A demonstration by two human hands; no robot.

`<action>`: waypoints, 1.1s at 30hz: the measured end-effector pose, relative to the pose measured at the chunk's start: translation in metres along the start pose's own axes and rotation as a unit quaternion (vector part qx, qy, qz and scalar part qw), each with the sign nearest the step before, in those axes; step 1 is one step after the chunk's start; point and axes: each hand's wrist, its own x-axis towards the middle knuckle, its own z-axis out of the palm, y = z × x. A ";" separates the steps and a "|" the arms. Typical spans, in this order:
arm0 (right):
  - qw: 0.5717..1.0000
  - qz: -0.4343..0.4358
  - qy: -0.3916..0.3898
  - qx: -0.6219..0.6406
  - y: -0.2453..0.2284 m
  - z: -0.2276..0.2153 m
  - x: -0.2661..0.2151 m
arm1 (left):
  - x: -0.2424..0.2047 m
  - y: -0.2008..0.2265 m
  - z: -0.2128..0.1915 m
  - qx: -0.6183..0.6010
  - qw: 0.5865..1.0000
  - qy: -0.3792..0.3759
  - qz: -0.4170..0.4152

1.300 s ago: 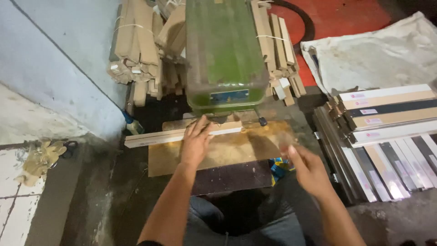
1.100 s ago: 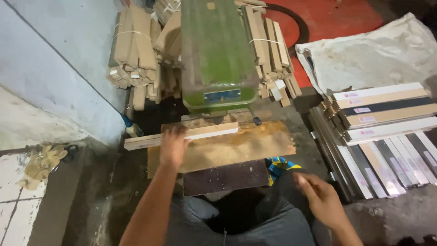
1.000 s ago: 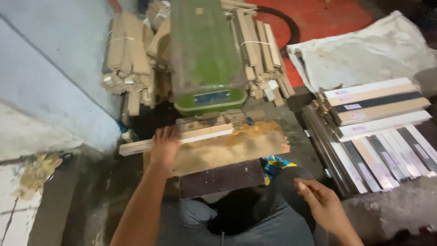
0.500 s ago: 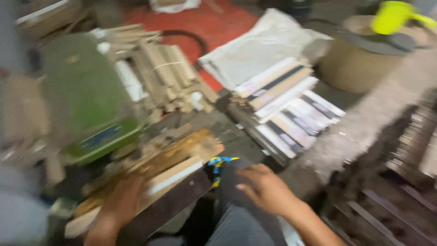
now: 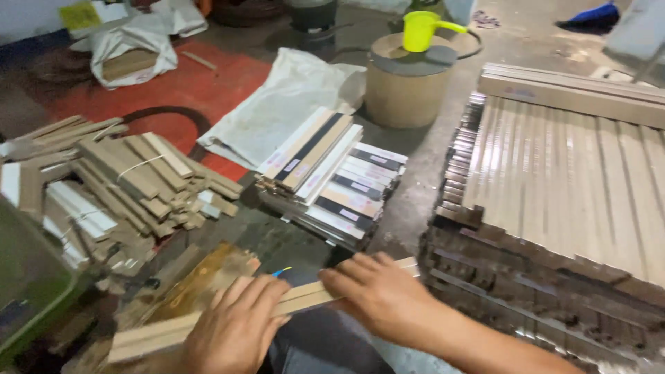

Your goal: Operating a manual punch machine to process white rectangular strips and stacking them.

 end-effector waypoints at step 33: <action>0.818 0.498 -0.095 -0.270 0.326 -0.259 -0.227 | 0.208 0.215 0.043 -0.197 0.925 0.172 0.276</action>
